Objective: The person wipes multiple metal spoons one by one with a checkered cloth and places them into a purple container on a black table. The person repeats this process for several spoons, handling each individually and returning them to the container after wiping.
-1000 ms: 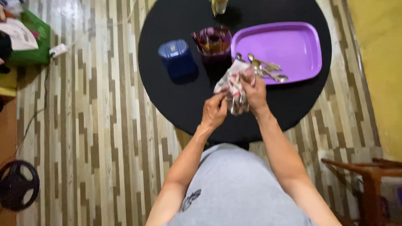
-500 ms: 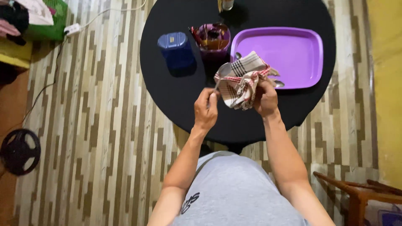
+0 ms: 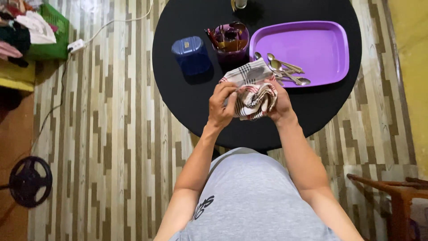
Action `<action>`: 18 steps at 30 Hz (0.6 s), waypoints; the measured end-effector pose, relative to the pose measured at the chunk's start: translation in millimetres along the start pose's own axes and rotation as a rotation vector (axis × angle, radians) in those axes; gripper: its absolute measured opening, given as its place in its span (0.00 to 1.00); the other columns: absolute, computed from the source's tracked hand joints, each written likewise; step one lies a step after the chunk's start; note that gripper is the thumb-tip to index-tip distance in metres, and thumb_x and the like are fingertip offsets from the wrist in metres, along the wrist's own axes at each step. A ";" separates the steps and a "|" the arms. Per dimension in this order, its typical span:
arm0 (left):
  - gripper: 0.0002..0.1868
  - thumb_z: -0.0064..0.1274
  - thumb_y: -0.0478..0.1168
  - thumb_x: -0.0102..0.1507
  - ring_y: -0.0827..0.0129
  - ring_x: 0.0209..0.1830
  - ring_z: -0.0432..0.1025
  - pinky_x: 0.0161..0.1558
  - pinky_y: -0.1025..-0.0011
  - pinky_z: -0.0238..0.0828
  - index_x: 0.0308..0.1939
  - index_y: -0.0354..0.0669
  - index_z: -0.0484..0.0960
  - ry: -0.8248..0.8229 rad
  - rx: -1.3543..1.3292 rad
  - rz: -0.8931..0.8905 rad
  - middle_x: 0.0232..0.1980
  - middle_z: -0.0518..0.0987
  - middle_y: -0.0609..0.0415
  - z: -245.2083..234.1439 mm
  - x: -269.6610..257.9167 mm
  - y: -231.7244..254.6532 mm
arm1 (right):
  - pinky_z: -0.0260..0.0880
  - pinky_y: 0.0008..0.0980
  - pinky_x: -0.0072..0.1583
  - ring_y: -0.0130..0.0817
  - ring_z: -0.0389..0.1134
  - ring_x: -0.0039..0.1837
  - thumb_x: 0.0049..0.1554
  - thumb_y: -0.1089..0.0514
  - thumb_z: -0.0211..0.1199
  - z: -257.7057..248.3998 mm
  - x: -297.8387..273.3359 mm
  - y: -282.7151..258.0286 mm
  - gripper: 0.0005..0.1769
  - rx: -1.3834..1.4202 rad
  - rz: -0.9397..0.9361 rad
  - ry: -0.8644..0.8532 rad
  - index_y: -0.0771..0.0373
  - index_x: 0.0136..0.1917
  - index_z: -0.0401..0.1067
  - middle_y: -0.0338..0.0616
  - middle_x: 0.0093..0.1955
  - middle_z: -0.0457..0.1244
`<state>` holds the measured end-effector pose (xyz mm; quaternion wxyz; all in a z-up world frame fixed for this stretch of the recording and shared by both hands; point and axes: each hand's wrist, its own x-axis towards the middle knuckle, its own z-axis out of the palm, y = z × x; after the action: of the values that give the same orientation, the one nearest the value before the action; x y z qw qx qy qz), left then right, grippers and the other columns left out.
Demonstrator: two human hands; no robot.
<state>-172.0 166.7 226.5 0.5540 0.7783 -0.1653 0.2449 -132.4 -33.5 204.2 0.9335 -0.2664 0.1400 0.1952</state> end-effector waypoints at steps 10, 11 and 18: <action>0.08 0.49 0.33 0.66 0.63 0.34 0.76 0.42 0.66 0.73 0.37 0.45 0.85 -0.106 -0.045 -0.225 0.34 0.81 0.51 -59.6 -0.6 -18.9 | 0.68 0.27 0.46 0.24 0.60 0.36 0.61 0.55 0.59 55.9 -8.0 25.7 0.12 -0.493 -0.447 0.282 0.53 0.36 0.63 0.33 0.30 0.55; 0.10 0.47 0.33 0.67 0.61 0.38 0.78 0.45 0.66 0.74 0.41 0.45 0.85 -0.067 -0.084 -0.200 0.38 0.82 0.49 -54.9 4.0 -10.7 | 0.65 0.29 0.46 0.27 0.60 0.37 0.61 0.55 0.58 50.6 -4.9 30.1 0.11 -0.708 -0.489 0.273 0.55 0.36 0.66 0.35 0.31 0.56; 0.08 0.44 0.39 0.70 0.51 0.31 0.77 0.39 0.59 0.73 0.42 0.47 0.80 -0.128 -0.126 -0.182 0.28 0.79 0.45 -15.7 -9.2 -4.7 | 0.65 0.25 0.48 0.28 0.60 0.41 0.60 0.56 0.58 79.3 -24.3 40.2 0.07 -0.498 -0.555 0.297 0.56 0.42 0.62 0.36 0.36 0.54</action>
<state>-180.2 182.9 221.8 0.6100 0.7678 -0.1441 0.1327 -159.1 34.6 260.1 0.8273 -0.5374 0.1444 -0.0771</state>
